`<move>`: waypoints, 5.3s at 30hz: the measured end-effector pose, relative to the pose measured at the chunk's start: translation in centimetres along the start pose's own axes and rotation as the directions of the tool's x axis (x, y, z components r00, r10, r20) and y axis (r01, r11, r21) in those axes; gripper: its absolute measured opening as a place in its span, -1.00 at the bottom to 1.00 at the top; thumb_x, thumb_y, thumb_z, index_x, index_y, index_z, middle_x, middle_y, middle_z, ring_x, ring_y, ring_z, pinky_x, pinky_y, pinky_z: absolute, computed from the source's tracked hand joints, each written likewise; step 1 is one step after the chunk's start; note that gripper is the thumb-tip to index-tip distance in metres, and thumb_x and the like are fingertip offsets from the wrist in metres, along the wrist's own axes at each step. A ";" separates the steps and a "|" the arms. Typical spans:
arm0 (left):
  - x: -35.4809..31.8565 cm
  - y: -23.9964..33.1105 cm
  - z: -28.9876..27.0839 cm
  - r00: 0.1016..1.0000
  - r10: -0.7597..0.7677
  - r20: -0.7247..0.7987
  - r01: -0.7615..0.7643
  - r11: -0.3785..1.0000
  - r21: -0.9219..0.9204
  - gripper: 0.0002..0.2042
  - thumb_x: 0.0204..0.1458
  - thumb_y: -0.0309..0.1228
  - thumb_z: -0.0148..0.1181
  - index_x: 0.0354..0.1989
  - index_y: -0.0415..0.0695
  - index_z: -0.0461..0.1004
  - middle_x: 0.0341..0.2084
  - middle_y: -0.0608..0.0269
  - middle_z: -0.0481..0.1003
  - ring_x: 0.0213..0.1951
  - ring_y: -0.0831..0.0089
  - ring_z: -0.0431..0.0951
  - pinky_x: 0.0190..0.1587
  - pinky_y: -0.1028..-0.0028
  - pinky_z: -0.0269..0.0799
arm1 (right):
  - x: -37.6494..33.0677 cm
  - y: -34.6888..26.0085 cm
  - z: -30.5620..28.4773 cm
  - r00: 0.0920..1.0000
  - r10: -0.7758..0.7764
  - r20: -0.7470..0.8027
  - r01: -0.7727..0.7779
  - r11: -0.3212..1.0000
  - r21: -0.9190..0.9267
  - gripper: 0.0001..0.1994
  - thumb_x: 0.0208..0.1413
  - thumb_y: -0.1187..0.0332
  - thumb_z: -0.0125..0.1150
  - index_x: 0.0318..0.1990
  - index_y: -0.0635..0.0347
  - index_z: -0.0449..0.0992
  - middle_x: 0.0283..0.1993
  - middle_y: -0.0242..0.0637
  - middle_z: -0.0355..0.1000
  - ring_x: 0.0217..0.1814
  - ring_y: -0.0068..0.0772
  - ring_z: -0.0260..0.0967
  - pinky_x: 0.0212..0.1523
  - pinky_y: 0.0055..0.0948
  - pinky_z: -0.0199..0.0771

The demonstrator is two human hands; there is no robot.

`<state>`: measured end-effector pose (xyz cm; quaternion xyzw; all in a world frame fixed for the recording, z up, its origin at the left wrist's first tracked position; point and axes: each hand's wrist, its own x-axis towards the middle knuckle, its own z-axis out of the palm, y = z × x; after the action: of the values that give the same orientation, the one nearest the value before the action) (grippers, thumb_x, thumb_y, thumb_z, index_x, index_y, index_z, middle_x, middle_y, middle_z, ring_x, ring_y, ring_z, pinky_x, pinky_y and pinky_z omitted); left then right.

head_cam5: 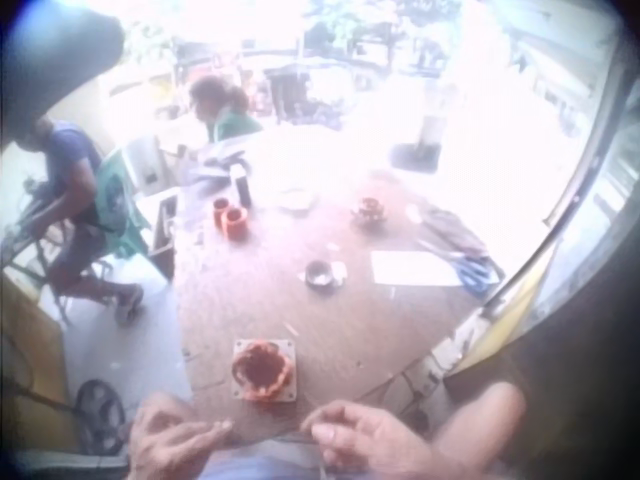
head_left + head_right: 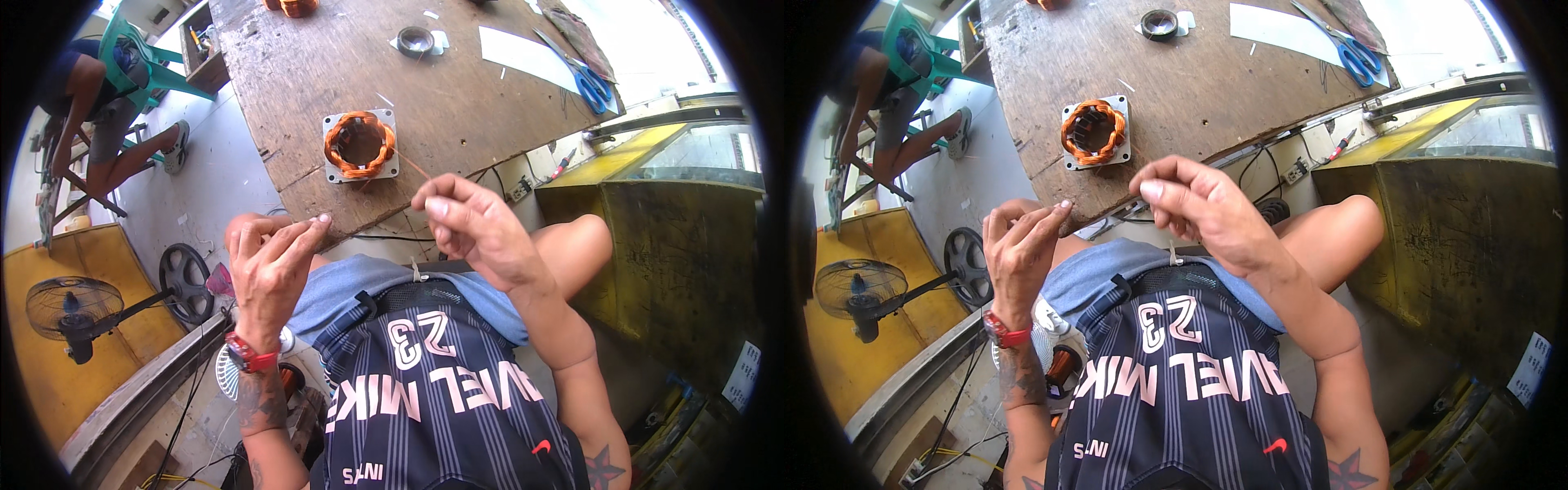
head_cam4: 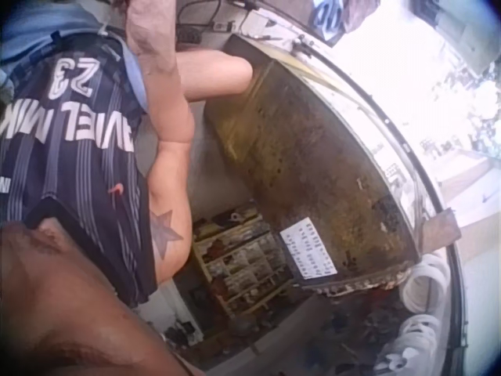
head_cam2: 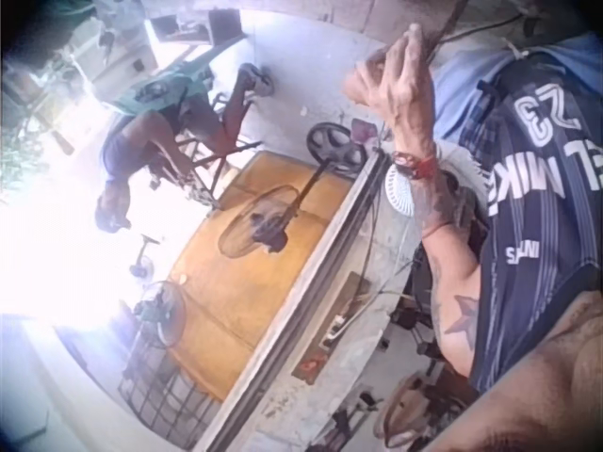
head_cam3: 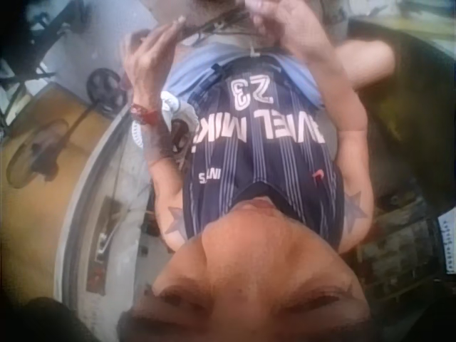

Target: The person assembles a small electrical component by hand, placing copper rings onto a metal core, inserting a white plastic piece, and manipulating wires. The person handles the component repeatedly, adjusting and inspecting it throughout the clip.

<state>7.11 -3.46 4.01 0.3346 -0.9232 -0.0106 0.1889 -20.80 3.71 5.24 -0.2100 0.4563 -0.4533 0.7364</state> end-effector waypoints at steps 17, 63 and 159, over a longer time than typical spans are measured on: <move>3.0 8.1 0.0 0.919 -0.295 0.260 0.384 0.528 -0.758 -0.87 0.21 -0.38 0.34 -0.26 -0.19 0.64 -0.31 0.17 0.41 -0.15 0.27 0.41 -0.07 0.30 0.34 | 1.2 3.1 -1.1 0.995 -0.034 0.092 0.011 0.970 0.242 -0.80 0.45 0.31 0.18 0.11 0.14 0.51 0.16 -0.33 0.57 0.23 -0.53 0.45 0.21 -0.48 0.39; 3.4 6.7 2.8 0.775 -0.509 0.376 0.534 0.207 -0.820 -0.73 0.37 -0.35 0.21 0.06 -0.32 0.53 -0.24 0.01 0.73 -0.14 0.41 0.75 -0.08 0.44 0.62 | 1.1 2.4 0.3 0.635 -0.592 0.496 0.458 -0.229 -0.859 -0.72 0.11 0.42 0.35 0.00 0.16 0.64 -0.26 -0.35 0.47 -0.20 -0.27 0.46 -0.12 -0.24 0.52; 1.0 6.7 -0.8 0.880 -0.467 0.088 0.451 0.760 -0.468 -0.76 0.23 -0.30 0.34 -0.08 -0.22 0.62 -0.25 0.15 0.65 -0.28 0.15 0.63 -0.13 0.27 0.53 | 5.9 -4.5 -0.5 0.429 -0.687 0.586 0.226 -0.547 -0.806 -0.72 0.26 0.48 0.23 0.10 0.02 0.62 -0.03 -0.33 0.62 0.01 -0.22 0.52 0.11 -0.24 0.47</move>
<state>2.54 1.20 6.03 0.4936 -0.7783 -0.2767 0.2722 -22.38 -3.59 5.41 -0.7815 0.5409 -0.2849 -0.1247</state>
